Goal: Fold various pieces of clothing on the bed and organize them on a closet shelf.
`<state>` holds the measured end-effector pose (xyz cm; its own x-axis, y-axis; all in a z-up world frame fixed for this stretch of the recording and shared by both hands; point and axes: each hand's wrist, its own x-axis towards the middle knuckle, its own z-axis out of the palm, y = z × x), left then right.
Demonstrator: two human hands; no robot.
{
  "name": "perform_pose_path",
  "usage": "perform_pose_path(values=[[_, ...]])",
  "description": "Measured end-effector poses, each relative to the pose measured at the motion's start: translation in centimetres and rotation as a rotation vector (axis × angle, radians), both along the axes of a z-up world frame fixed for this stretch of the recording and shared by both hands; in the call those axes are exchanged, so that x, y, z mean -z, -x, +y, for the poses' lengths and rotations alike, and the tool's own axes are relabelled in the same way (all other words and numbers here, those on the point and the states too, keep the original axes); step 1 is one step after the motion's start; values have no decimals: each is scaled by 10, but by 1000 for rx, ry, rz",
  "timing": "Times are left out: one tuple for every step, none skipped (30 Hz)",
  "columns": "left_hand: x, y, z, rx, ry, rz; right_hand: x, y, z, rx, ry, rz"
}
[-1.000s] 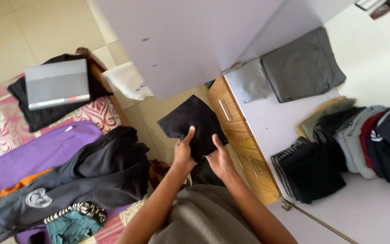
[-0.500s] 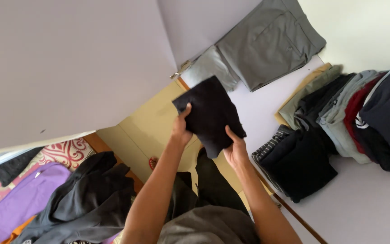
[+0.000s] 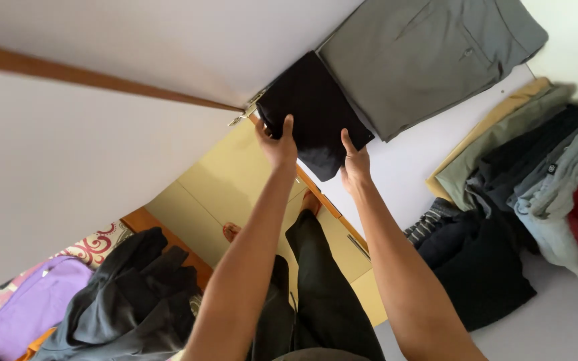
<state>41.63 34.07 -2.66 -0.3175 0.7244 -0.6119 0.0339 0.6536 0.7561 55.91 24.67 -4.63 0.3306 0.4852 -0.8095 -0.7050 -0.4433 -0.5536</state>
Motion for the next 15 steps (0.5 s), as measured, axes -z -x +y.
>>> perform_pose_path(values=[[8, -3, -7, -12, -84, 21, -1, -1, -2, -6, 18, -19], [13, -3, -5, -12, -83, 23, -4, -1, -3, -7, 19, -17], [18, -2, -4, -124, -82, -108, -6, 0, -4, 32, -42, 7], [24, -3, -2, -235, -82, -240, -8, -1, -6, 70, -102, 30], [9, -7, 0, -236, -81, -239, -8, -2, -5, 70, -101, 31], [-6, -11, 2, -266, -49, -183, -8, -1, -5, 115, -164, 81], [-21, -15, 4, -296, -18, -127, -7, 0, -5, 161, -227, 132], [-27, -23, -3, -293, -18, -125, -1, 2, -8, 164, -227, 134], [-33, -30, -10, -259, 30, 46, 5, 4, -11, 196, -252, 187], [-39, -39, -17, -219, 75, 216, 10, 4, -14, 228, -276, 237], [-40, -41, -27, -217, 75, 216, 10, 3, -14, 230, -276, 236], [-41, -43, -37, -66, 159, 200, 10, 2, -14, 244, -267, 236], [-42, -45, -47, 85, 241, 184, 9, 1, -14, 257, -259, 237], [-49, -41, -45, 88, 241, 181, 7, -2, -12, 259, -259, 234], [-55, -37, -43, 99, 231, 161, 5, -5, -10, 176, -166, 122]])
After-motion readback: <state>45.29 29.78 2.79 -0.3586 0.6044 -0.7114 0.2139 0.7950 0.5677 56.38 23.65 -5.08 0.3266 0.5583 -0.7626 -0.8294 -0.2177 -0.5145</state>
